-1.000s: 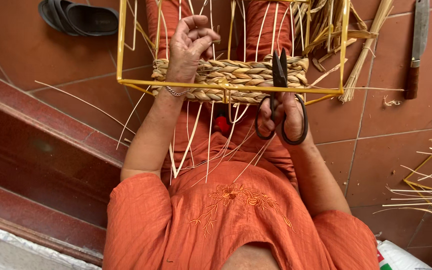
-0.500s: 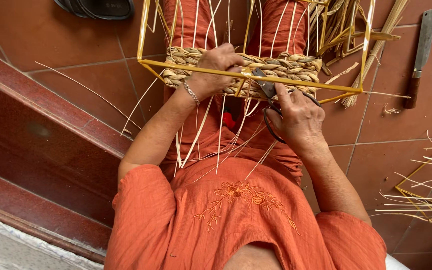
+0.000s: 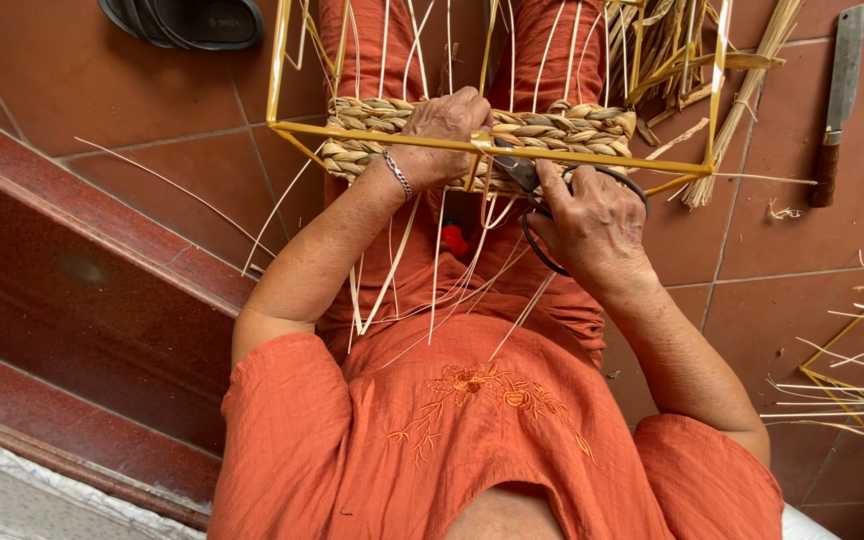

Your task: The person weaves dried plant fibers around a rectangular metal frame to form a basket. They interlace the fibers by hand, trim excess strands with scissors, and wipe the finished basket with a blue cloth.

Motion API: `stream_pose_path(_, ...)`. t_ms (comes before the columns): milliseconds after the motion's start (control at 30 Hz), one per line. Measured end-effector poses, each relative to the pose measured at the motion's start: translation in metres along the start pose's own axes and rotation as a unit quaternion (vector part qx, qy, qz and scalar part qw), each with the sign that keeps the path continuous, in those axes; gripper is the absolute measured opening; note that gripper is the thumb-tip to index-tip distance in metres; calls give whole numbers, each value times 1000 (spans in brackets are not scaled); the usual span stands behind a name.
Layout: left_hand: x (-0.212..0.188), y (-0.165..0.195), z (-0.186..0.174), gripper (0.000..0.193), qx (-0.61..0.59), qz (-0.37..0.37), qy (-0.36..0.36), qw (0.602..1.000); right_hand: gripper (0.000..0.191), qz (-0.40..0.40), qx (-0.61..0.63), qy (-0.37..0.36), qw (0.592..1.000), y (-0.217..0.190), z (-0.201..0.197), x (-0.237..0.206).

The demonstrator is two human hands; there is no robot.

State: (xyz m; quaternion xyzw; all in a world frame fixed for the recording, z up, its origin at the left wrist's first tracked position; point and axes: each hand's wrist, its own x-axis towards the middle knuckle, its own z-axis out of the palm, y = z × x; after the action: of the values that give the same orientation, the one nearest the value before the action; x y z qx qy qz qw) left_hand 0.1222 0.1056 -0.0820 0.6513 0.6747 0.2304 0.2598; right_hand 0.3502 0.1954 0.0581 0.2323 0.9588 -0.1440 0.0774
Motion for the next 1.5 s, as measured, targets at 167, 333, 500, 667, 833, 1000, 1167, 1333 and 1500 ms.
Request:
stream_pose_path(167,-2,2,-3,8,-12,-8,-4,1000,74,-4,14,8,1000,1,6,-1)
stream_pose_path(333,-4,2,-1,15,34,56,9,998,79,-16,-8,22,1000,0,7,4)
stream_pose_path(500,1,4,-3,16,-18,-20,-15,1000,83,-8,26,-14,1000,3,0,2)
stream_pose_path(667,1,7,-7,14,-28,-19,-9,999,82,9,16,-24,1000,-3,4,2)
stream_pose_path(833,1,9,-4,15,-30,-37,-20,999,82,-13,-20,-23,999,-5,16,7)
stream_pose_path(1000,0,5,4,14,-4,-22,-5,1000,79,-59,-48,-18,997,0,22,6)
stream_pose_path(1167,2,0,16,15,-6,-33,6,999,74,-61,-65,-70,994,3,24,8)
stream_pose_path(1333,-5,-11,-9,16,-252,-97,98,958,63,41,102,-86,990,0,14,-2)
stream_pose_path(1500,-54,-7,-61,9,-626,-222,170,728,60,86,299,25,950,2,6,-9)
